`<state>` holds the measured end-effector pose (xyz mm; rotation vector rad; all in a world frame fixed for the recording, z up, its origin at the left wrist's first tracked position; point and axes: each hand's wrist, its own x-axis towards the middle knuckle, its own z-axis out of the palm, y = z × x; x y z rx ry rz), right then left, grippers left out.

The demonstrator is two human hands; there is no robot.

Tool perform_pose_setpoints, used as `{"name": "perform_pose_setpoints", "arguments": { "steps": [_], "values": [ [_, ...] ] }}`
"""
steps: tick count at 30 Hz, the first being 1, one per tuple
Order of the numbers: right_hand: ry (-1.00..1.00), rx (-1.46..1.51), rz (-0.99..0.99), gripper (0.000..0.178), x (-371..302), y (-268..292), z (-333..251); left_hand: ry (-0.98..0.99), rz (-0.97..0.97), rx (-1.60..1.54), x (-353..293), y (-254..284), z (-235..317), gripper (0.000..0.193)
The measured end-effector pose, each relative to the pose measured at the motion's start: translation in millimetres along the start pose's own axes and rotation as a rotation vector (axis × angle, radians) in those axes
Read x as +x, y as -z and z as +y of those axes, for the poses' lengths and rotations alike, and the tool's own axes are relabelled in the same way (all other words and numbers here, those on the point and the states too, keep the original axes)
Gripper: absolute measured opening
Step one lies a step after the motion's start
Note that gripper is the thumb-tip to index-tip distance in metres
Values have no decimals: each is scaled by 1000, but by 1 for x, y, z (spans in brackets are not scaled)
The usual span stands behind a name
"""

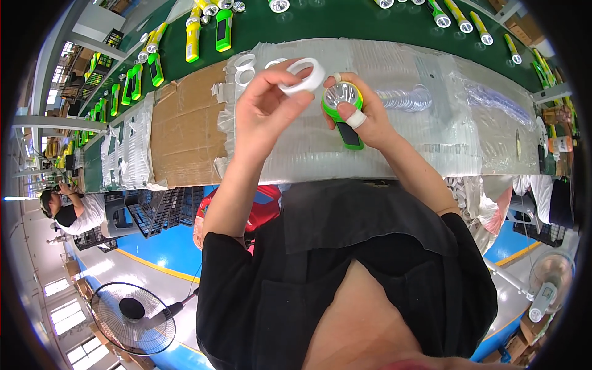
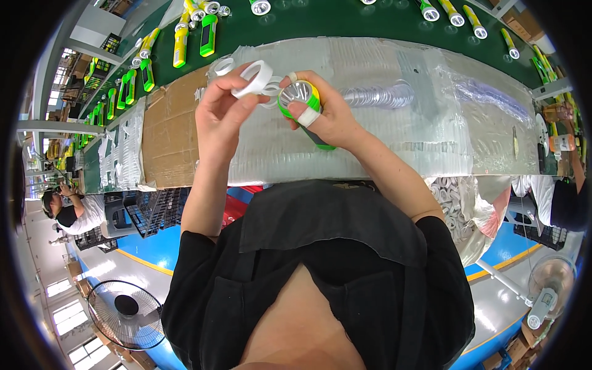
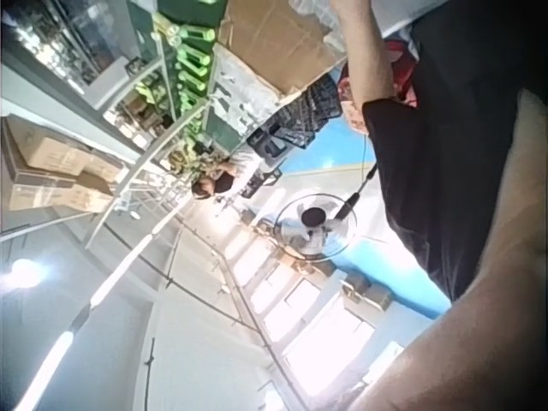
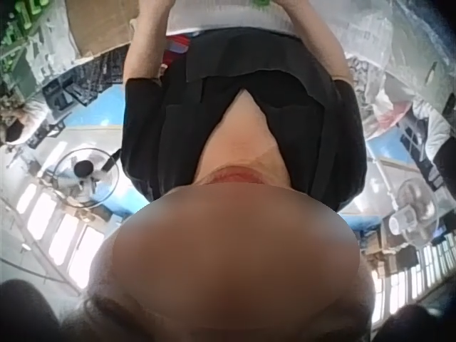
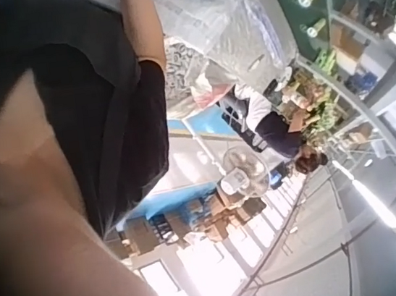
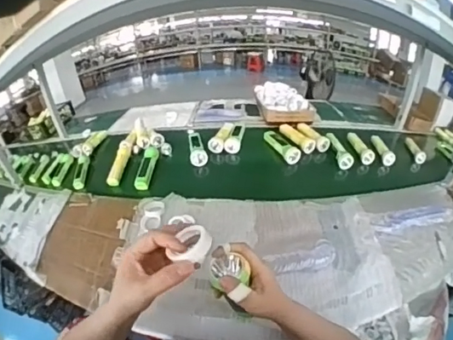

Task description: Assemble handheld flashlights by attaching plastic rings and reflectors to the flashlight housings.

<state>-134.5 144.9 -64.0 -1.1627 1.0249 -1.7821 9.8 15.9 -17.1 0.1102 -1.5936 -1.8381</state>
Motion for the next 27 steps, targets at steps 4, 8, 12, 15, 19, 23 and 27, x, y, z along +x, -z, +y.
{"name": "perform_pose_setpoints", "arguments": {
  "steps": [4, 8, 12, 15, 19, 23, 27],
  "values": [
    [14, 4, 33, 36, -2, -3, 0, -234, -130, 529, 7, -5, 4, 28],
    [5, 8, 12, 37, -4, 1, 2, -330, -192, 767, 8, -8, -2, 38],
    [8, 64, -39, 46, -6, 7, 0, -346, -250, 821, 9, -13, 4, 41],
    [218, -81, 85, 52, -4, 8, -1, -345, -289, 861, 12, -18, 7, 41],
    [269, -551, -17, 52, -1, 30, -32, -329, -332, 837, 15, -23, 7, 42],
    [372, -941, -83, 43, 3, 51, -79, -366, -397, 895, 20, -34, 5, 45],
    [213, -1087, -352, 40, 15, 51, -116, -322, -427, 903, 20, -46, -5, 46]
  ]
}}
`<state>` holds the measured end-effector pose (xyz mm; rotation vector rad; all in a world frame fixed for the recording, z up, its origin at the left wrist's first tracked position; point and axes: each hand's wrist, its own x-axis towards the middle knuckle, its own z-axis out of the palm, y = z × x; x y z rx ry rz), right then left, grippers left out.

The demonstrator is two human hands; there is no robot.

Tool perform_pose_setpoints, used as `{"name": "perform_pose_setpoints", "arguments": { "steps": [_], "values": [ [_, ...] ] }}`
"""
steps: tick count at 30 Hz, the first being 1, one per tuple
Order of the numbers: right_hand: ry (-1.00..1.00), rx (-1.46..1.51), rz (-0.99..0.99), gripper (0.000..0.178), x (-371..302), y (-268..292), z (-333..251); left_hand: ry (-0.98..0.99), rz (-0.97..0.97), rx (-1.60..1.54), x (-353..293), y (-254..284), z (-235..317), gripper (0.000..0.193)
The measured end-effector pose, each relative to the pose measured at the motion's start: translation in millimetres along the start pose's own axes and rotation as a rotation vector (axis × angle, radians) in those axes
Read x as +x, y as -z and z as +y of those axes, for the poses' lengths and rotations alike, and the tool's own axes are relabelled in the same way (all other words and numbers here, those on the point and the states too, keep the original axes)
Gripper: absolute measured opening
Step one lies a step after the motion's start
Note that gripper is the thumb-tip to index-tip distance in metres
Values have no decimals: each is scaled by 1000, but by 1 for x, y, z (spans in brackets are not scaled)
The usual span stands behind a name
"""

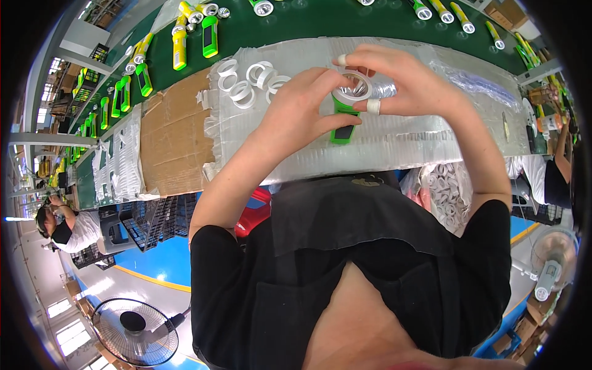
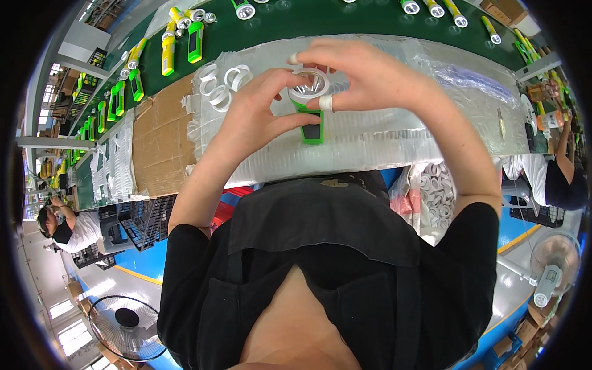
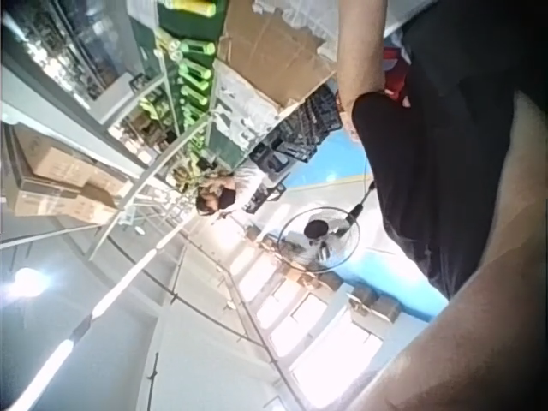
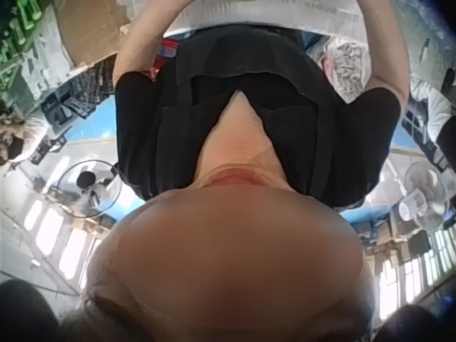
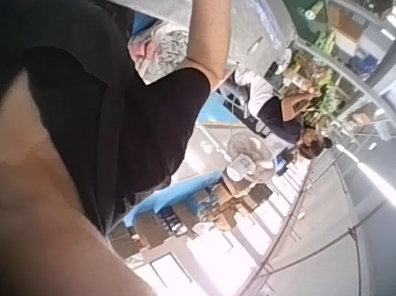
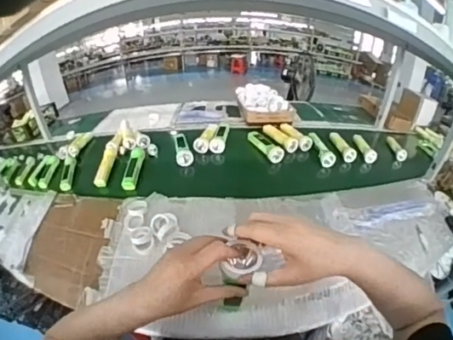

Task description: Assemble handheld flashlights by attaching plastic rings and reflectors to the flashlight housings.

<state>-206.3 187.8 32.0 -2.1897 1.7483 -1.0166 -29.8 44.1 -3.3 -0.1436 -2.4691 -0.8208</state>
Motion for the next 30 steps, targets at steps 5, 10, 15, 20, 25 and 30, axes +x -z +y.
{"name": "perform_pose_setpoints", "arguments": {
  "steps": [5, 10, 15, 20, 25, 30],
  "values": [
    [2, -186, -311, 32, 20, 22, -7, 115, -21, -92, 8, -13, 2, 40],
    [-181, -136, -404, 33, 26, 24, -9, -20, 73, -104, 9, -24, -2, 38],
    [-556, -394, -371, 42, 28, 9, -26, 43, 109, -78, 5, -28, -3, 37],
    [-164, -196, 58, 51, 4, 8, -3, 0, 139, -72, 7, -31, -2, 38],
    [-493, -394, -295, 35, 18, 10, -25, 10, 140, -74, 9, -35, -5, 38],
    [-143, -104, -107, 34, 0, 5, -4, 24, 123, -33, 11, -33, -6, 38]
  ]
}}
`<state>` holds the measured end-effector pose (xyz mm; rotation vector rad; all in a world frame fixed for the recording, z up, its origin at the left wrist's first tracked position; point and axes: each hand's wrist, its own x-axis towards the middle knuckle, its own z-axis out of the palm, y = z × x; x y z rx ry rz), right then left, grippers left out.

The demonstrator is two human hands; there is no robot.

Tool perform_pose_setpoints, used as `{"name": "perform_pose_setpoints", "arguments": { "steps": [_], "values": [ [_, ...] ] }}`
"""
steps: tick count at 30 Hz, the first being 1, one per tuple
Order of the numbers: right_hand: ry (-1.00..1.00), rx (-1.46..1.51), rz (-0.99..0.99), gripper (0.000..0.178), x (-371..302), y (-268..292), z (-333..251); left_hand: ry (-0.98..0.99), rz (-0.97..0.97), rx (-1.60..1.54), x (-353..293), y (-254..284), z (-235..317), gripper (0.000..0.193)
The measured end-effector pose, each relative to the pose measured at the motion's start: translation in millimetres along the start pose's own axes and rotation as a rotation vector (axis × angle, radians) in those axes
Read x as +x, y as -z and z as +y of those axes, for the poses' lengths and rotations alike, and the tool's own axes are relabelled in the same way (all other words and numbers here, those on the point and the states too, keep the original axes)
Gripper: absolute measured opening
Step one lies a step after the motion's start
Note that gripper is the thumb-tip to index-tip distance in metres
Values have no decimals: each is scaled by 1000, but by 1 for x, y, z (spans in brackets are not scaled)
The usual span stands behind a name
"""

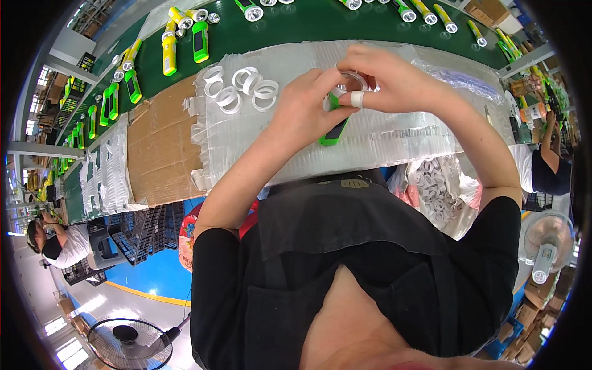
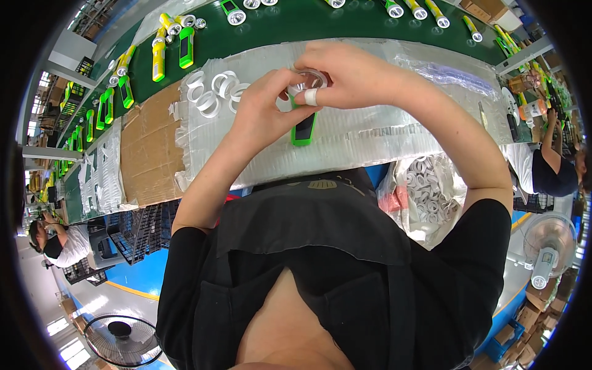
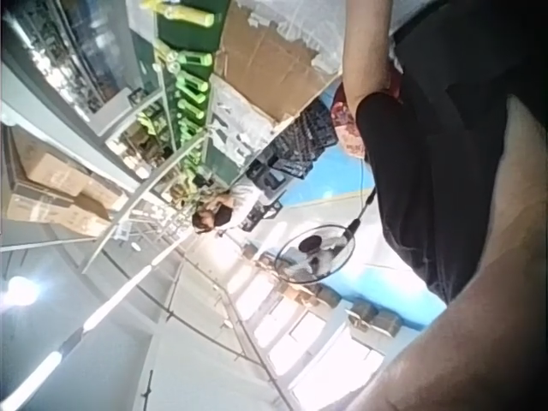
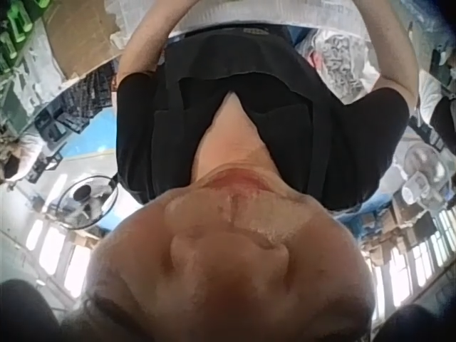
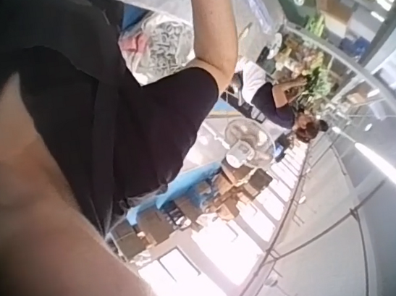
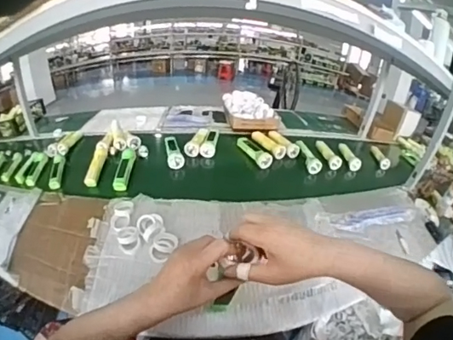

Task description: Assemble handheld flashlights by attaching plastic rings and reflectors to the flashlight housings.

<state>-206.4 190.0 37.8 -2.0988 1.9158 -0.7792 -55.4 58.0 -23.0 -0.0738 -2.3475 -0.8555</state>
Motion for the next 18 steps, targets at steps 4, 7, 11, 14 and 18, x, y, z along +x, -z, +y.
{"name": "perform_pose_setpoints", "arguments": {
  "steps": [4, 7, 11, 14, 18],
  "values": [
    [9, -63, 4, 33, -15, 12, -13, -124, -81, -170, 5, 5, 0, 49],
    [7, 95, 181, 40, -22, 31, -38, -79, -130, -423, 3, 27, 0, 90],
    [184, 128, 211, 40, -27, 52, -47, -35, -691, -654, 7, 49, 0, 104],
    [412, -128, 351, 35, -23, 39, -19, 307, -834, -728, 17, 48, 13, 75],
    [-268, 105, 660, 26, 31, -24, 82, 292, -411, 3, 77, 12, -72, 46]
  ]
}}
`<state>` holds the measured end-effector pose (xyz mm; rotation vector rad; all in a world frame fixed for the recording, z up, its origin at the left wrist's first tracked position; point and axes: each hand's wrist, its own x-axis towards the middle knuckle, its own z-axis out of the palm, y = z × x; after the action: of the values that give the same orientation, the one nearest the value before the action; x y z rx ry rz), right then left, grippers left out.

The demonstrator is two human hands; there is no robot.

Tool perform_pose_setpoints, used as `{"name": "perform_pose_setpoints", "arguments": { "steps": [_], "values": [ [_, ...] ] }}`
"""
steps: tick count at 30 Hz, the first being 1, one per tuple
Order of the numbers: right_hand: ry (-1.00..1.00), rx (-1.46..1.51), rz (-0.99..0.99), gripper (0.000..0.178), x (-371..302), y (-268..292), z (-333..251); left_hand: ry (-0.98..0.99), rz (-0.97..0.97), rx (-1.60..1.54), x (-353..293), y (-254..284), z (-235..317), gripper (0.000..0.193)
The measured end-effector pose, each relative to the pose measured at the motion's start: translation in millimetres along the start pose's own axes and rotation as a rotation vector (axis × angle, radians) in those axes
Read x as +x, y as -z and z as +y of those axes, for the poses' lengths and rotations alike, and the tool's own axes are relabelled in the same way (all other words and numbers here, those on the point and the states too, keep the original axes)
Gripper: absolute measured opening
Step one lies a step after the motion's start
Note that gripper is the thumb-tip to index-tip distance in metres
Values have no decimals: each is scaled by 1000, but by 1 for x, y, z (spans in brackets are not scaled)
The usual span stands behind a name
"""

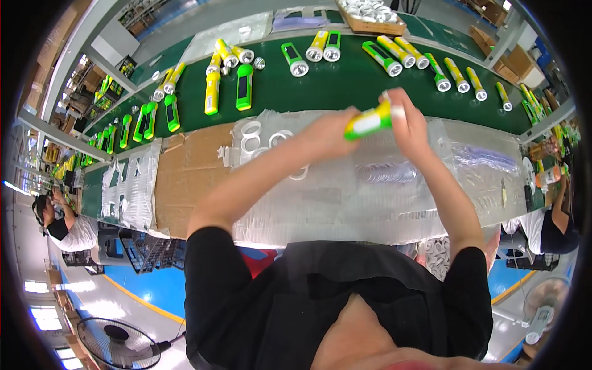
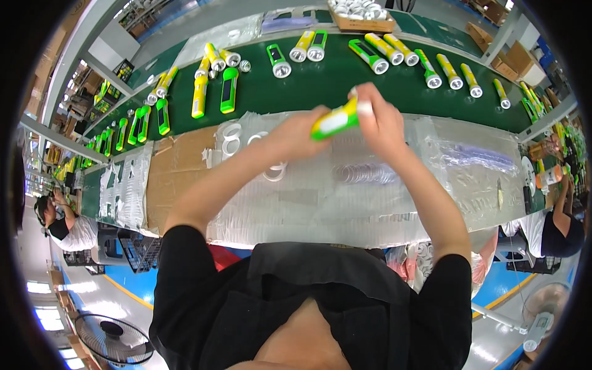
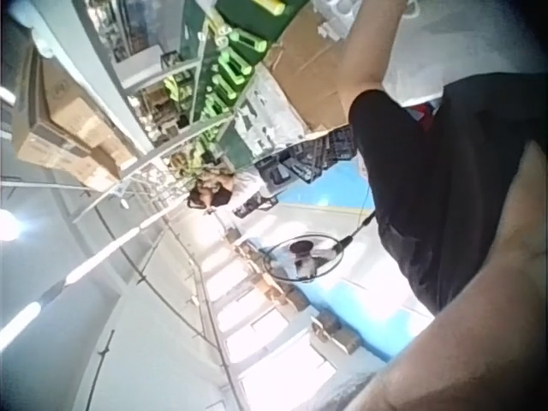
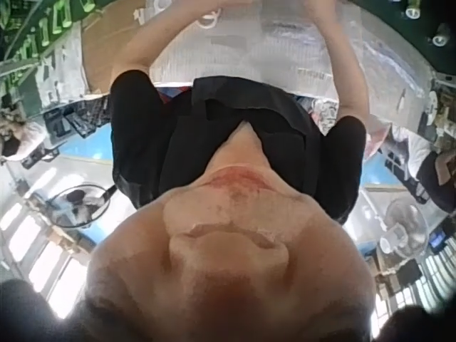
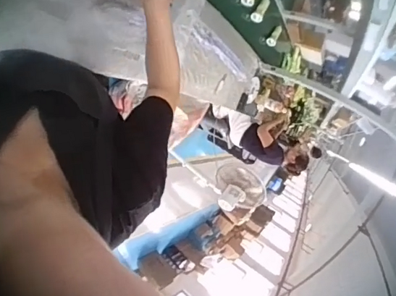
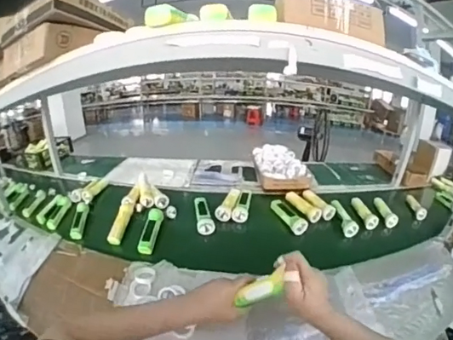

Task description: Assemble handheld flashlights by attaching plastic rings and reflectors to the flashlight housings.

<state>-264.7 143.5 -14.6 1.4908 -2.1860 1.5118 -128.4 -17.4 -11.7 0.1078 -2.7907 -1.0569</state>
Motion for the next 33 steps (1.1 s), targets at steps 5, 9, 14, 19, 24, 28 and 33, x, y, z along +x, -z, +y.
{"name": "perform_pose_setpoints", "arguments": {
  "steps": [5, 9, 14, 19, 24, 28, 33],
  "values": [
    [-51, -114, 168, 31, 63, -53, 65, -171, 348, 220, 50, 21, -89, 61],
    [-271, -227, 415, 47, 102, -58, 102, 303, 589, 601, 29, 87, -173, 79],
    [-311, -502, 315, 47, 120, -89, 149, 757, 383, 625, 2, 108, -247, 87],
    [-114, -870, 185, 47, 101, -94, 147, 519, 533, 345, 0, 98, -233, 72],
    [-310, 86, -133, 53, 68, -99, 51, 203, 554, -243, -16, 50, -124, 66],
    [-588, 693, -135, 52, 20, -88, -12, 15, 339, -302, -51, -10, -44, 76],
    [-588, 1023, -208, 31, -56, -43, -42, 12, 319, -139, -69, -23, -10, 59]
  ]
}}
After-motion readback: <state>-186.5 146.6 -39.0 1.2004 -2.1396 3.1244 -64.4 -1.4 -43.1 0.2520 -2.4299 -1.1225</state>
